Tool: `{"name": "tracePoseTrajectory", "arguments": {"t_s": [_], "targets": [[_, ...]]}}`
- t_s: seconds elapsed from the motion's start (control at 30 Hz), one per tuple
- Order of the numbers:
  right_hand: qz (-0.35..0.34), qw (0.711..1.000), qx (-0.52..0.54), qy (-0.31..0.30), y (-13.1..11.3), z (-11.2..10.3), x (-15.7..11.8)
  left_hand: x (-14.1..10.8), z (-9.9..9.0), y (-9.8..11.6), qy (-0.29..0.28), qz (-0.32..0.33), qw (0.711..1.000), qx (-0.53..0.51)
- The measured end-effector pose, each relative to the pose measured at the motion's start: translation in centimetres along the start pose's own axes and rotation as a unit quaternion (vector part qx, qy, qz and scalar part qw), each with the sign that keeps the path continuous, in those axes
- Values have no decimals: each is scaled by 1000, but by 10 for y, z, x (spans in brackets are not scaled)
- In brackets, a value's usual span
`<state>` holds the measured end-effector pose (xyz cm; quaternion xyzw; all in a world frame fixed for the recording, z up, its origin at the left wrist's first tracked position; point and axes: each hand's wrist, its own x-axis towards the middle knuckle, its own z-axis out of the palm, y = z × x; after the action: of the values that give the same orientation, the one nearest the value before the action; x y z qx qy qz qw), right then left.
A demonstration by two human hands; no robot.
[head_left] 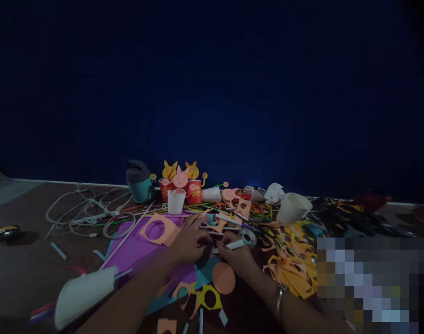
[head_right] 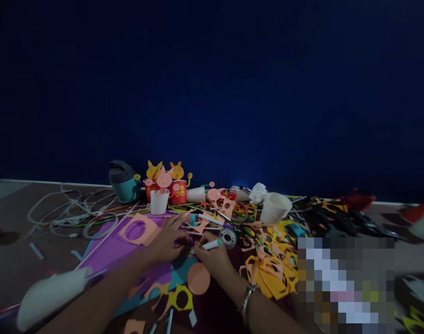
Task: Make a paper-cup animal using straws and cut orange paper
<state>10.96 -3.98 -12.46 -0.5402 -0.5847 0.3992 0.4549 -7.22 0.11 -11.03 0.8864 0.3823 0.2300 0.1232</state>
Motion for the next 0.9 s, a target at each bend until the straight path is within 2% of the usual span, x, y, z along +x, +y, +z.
{"name": "tracePoseTrajectory", "arguments": {"t_s": [0.33,0.9], "targets": [[18,1000,4,-8,-4,-1,0,1,0,0,1,6,1000,-2],[7,1000,10,-10,0,0,2,1,-1,1,-3,-4,1000,-2]]}}
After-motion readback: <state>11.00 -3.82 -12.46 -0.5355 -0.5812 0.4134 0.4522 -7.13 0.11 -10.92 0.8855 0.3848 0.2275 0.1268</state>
